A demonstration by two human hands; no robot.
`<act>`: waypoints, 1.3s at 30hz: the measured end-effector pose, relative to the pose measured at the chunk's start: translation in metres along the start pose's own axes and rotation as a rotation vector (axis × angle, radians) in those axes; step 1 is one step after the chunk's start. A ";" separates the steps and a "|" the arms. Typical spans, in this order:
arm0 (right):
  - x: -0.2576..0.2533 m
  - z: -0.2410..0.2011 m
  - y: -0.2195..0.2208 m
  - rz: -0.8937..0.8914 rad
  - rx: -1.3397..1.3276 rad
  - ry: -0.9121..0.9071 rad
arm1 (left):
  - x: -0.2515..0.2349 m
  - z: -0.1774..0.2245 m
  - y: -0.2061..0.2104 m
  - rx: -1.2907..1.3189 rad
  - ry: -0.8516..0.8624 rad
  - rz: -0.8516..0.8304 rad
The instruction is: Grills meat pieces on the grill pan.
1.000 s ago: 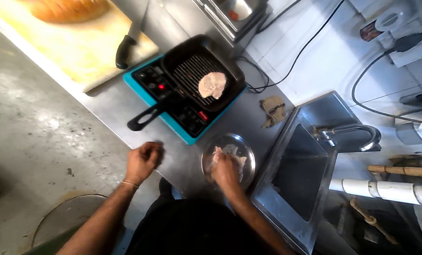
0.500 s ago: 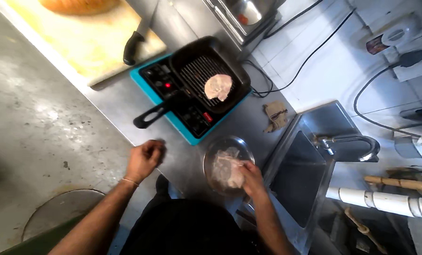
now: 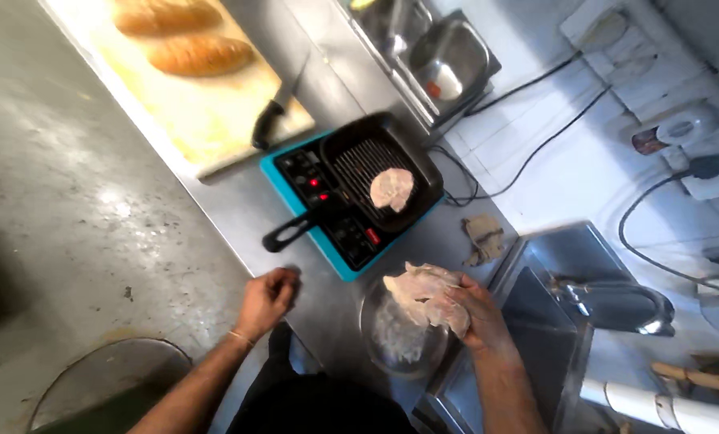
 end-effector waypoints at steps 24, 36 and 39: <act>-0.207 -0.004 0.153 -0.618 1.306 -0.439 | 0.004 -0.010 0.001 -0.063 0.050 0.074; -0.247 -0.006 0.150 -0.562 1.238 -0.436 | 0.004 -0.008 0.000 -0.069 0.050 0.054; -0.237 -0.017 0.149 -0.543 1.246 -0.448 | 0.003 -0.010 0.000 -0.064 0.071 0.079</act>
Point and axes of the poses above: each hand's wrist, its own x-axis away from the middle knuckle, its own y-axis out of the palm, z = x × y, the point moved 5 cm from there along -x, towards the middle knuckle, and after that the axes turned 12 degrees about -y, right-handed, at the moved point
